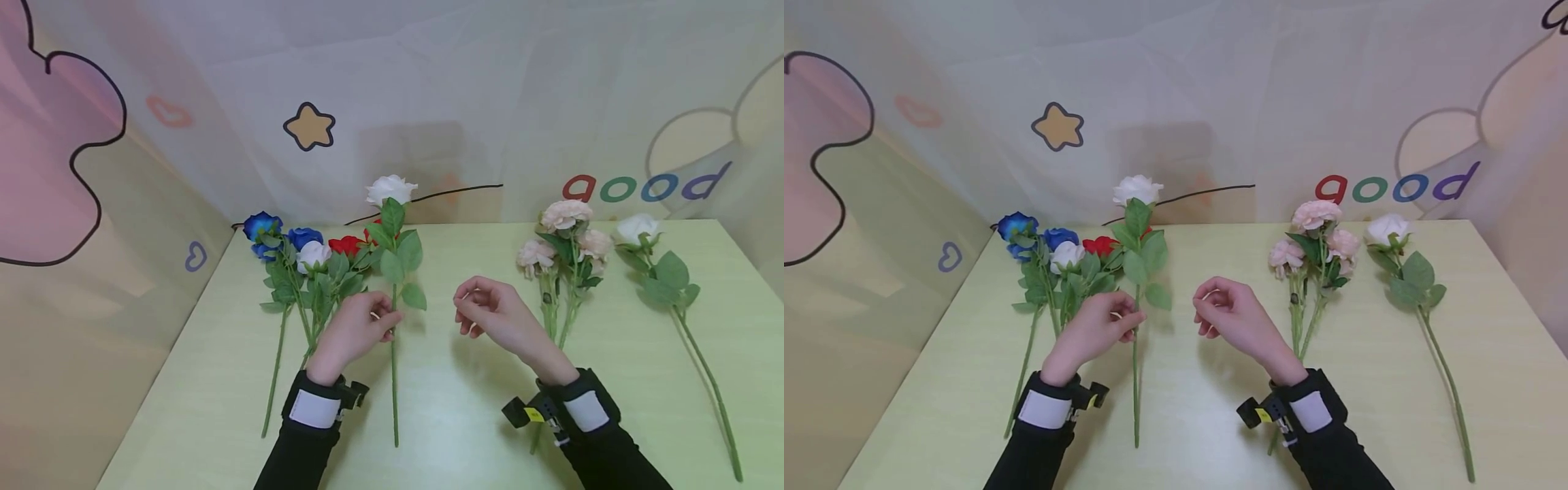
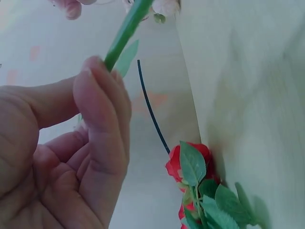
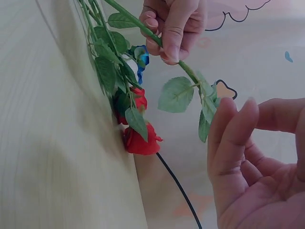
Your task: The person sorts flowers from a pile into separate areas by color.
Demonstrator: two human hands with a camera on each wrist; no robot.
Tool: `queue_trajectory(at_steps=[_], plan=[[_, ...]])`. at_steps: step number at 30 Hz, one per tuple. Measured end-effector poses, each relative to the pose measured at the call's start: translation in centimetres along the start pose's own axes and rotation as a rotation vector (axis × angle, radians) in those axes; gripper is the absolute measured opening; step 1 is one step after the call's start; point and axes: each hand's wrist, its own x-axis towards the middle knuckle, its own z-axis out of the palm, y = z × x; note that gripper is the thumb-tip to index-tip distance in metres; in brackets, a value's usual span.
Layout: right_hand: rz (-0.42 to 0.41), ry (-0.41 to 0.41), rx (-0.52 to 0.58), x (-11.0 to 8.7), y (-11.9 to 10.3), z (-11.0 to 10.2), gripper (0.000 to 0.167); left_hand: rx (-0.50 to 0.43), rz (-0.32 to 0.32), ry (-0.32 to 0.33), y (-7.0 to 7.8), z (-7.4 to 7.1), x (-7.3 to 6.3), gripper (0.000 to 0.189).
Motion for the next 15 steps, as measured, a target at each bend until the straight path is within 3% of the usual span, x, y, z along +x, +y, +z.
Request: queue_trajectory(at_steps=[15], plan=[[0.003, -0.124, -0.027, 0.1, 0.3, 1.4, 0.019, -0.153, 0.109, 0.072, 0.5, 0.3, 0.0, 0.014]])
